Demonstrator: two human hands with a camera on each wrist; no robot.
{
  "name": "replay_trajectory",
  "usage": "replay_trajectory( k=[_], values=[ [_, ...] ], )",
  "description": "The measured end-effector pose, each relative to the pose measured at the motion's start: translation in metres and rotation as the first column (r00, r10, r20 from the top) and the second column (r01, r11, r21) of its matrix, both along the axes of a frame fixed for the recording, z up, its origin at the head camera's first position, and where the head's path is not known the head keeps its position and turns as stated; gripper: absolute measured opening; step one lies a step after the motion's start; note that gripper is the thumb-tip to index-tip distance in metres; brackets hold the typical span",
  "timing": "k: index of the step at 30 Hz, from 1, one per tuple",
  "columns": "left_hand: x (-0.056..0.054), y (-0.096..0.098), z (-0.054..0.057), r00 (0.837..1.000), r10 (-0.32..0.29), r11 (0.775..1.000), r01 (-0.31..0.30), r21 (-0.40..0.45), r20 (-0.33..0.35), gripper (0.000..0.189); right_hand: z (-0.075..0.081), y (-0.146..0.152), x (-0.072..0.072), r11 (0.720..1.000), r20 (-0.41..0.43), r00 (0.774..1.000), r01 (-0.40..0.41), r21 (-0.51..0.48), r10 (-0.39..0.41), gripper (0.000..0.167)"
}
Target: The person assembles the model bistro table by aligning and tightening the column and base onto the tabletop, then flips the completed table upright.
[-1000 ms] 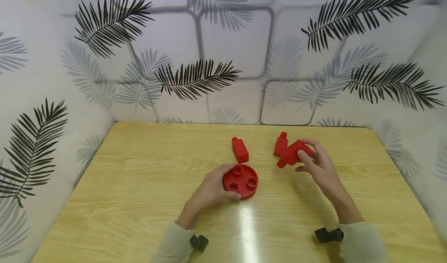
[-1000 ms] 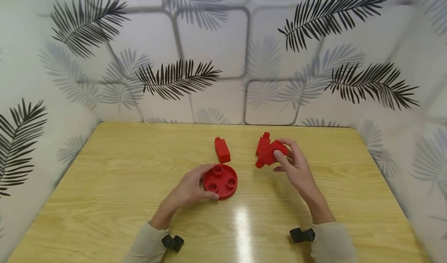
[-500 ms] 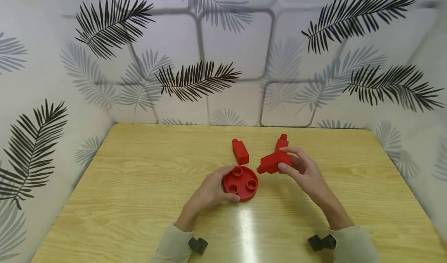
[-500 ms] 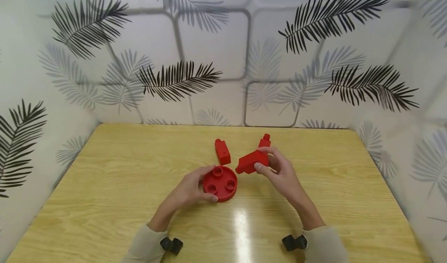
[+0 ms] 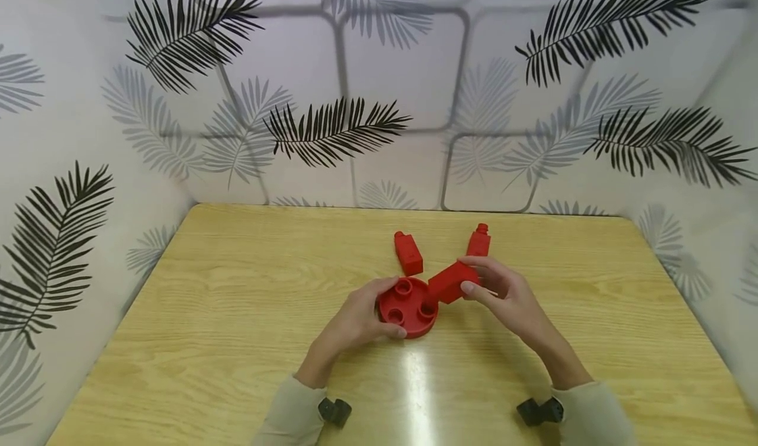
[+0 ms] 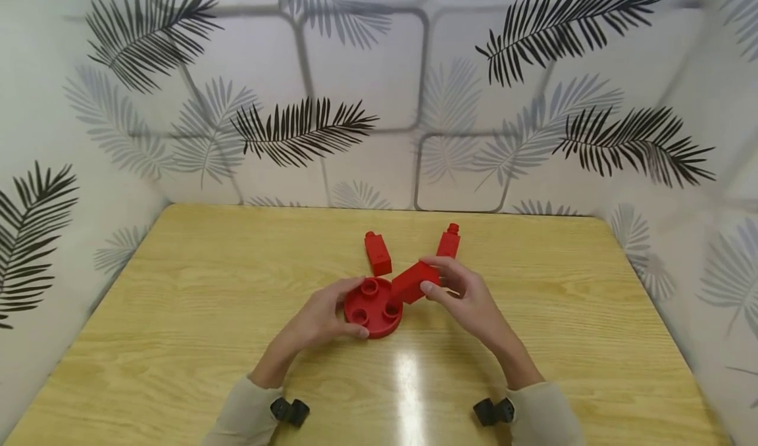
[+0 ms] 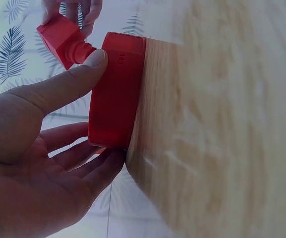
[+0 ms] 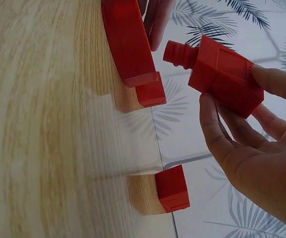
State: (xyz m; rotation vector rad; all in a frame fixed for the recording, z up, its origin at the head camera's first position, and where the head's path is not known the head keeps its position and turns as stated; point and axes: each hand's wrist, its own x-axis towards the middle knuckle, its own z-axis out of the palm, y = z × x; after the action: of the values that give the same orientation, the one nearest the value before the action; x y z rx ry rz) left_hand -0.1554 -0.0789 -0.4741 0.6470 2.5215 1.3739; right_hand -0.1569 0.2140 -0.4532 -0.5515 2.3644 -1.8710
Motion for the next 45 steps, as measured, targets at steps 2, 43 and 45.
replay_trajectory(
  k=[2,43,45],
  values=[
    [0.0,0.0,0.0,1.0,0.004,1.0,-0.004,-0.003,-0.004,0.088,-0.001,-0.002,0.0,1.0,-0.017,1.0,-0.011,0.027,0.012,0.044],
    [0.003,0.003,0.002,1.0,0.021,0.999,-0.021,-0.032,0.003,0.09,-0.007,-0.019,0.008,0.981,-0.108,0.976,-0.181,0.072,0.188,0.038],
    [0.003,0.003,0.001,1.0,0.02,0.999,-0.019,-0.034,0.002,0.09,-0.007,-0.02,0.008,0.981,-0.103,0.977,-0.179,0.081,0.187,0.04]
  ],
)
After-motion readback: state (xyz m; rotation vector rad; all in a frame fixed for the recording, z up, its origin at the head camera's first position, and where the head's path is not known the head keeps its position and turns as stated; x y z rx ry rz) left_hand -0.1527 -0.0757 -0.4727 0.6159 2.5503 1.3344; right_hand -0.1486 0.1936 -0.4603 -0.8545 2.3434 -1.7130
